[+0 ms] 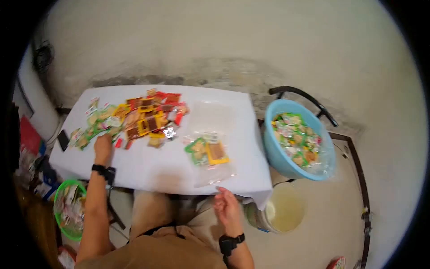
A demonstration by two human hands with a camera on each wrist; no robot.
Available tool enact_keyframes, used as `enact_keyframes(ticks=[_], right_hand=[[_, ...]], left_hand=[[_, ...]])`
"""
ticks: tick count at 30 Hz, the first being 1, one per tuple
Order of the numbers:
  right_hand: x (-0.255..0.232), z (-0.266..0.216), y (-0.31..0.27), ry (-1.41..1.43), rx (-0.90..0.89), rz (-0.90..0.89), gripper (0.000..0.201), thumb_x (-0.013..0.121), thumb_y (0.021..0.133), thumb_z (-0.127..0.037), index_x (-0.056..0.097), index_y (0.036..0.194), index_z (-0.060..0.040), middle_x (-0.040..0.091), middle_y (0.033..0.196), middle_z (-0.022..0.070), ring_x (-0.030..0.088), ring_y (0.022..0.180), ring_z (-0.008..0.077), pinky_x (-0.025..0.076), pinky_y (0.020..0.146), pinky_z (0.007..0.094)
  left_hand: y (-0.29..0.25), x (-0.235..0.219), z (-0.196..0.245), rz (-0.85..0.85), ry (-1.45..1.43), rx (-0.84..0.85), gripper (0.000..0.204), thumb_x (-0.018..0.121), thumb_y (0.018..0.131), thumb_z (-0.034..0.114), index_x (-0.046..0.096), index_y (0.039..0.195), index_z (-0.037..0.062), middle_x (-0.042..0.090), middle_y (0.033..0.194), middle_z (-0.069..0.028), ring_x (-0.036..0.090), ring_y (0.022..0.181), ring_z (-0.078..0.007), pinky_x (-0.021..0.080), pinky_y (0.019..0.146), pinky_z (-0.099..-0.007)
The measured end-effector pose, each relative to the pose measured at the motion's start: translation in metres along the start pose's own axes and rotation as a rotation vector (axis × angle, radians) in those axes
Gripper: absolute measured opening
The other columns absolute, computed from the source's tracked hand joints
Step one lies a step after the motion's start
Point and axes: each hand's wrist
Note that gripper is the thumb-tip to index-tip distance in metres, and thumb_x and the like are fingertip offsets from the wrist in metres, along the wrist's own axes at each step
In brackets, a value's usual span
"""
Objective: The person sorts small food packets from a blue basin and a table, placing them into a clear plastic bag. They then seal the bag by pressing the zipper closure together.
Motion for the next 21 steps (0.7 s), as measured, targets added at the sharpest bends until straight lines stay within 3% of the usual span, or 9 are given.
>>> enact_keyframes(ticks=[1,4,9,12,15,17,19,21], right_hand=[[-0.001,-0.003,-0.001,-0.020,0.007,0.019,0.029,0.051,0.094,-0.022,0.054,0.115,-0.0019,0.064,0.081,0.0058,0.056,0.062,0.0115,0.049,0.056,0.0267],[0.007,-0.001,-0.001,-0.013,0.015,-0.025,0.031,0.050,0.095,-0.022,0.053,0.117,-0.0004,0.064,0.083,0.0063,0.057,0.063,0.0110,0.049,0.057,0.0257],[0.010,0.000,0.002,0.002,0.038,-0.073,0.029,0.047,0.097,-0.023,0.053,0.115,-0.0004,0.064,0.081,0.0064,0.058,0.057,0.0115,0.051,0.057,0.0252],[0.013,-0.005,0.000,-0.061,0.017,-0.098,0.028,0.045,0.097,-0.021,0.053,0.115,-0.0007,0.063,0.081,0.0064,0.056,0.061,0.0101,0.049,0.059,0.0234],[0.019,-0.018,-0.006,-0.168,-0.036,-0.098,0.027,0.046,0.097,-0.021,0.054,0.114,-0.0009,0.063,0.082,0.0057,0.054,0.063,0.0088,0.046,0.060,0.0213],[0.018,-0.023,-0.007,-0.219,-0.069,-0.088,0.027,0.046,0.097,-0.021,0.055,0.113,-0.0010,0.063,0.082,0.0052,0.053,0.064,0.0082,0.044,0.061,0.0205],[0.014,-0.026,-0.006,-0.250,-0.092,-0.110,0.027,0.048,0.096,-0.022,0.056,0.112,-0.0020,0.063,0.082,0.0041,0.052,0.065,0.0078,0.043,0.061,0.0199],[0.011,-0.028,-0.007,-0.282,-0.094,-0.101,0.027,0.048,0.096,-0.023,0.056,0.113,-0.0036,0.062,0.082,0.0027,0.052,0.065,0.0064,0.043,0.062,0.0194]], left_hand=[[0.001,0.011,-0.006,0.101,-0.001,0.075,0.010,0.050,0.075,0.004,0.060,0.073,0.0046,0.062,0.072,-0.0175,0.061,0.073,-0.0362,0.049,0.062,-0.0459],[-0.004,-0.016,0.012,0.111,-0.046,0.067,0.011,0.050,0.076,0.005,0.059,0.069,0.0039,0.061,0.070,-0.0201,0.060,0.069,-0.0387,0.047,0.059,-0.0489],[0.008,0.023,-0.019,0.103,-0.123,0.053,0.011,0.050,0.080,0.005,0.059,0.076,0.0016,0.060,0.071,-0.0198,0.058,0.073,-0.0405,0.046,0.065,-0.0497],[0.003,0.017,-0.015,0.164,-0.131,0.079,0.010,0.050,0.080,0.005,0.059,0.077,0.0014,0.060,0.073,-0.0195,0.057,0.075,-0.0395,0.046,0.066,-0.0491],[0.006,0.012,-0.015,0.037,-0.106,0.054,0.012,0.051,0.080,0.008,0.060,0.081,0.0008,0.060,0.077,-0.0223,0.058,0.076,-0.0407,0.044,0.065,-0.0496],[0.010,0.015,-0.021,0.048,-0.103,0.089,0.013,0.050,0.081,0.009,0.059,0.081,0.0001,0.060,0.076,-0.0215,0.058,0.077,-0.0399,0.044,0.065,-0.0487],[0.014,0.017,-0.021,0.227,-0.131,0.089,0.014,0.049,0.081,0.009,0.059,0.075,0.0000,0.060,0.073,-0.0209,0.057,0.074,-0.0399,0.044,0.064,-0.0480],[0.016,0.020,-0.025,0.234,-0.115,0.100,0.014,0.049,0.081,0.009,0.059,0.074,0.0007,0.060,0.072,-0.0208,0.057,0.072,-0.0403,0.044,0.062,-0.0481]])
Point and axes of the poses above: each hand's wrist, its own y-axis towards the middle knuckle, its own x-axis out of the palm, z = x × y
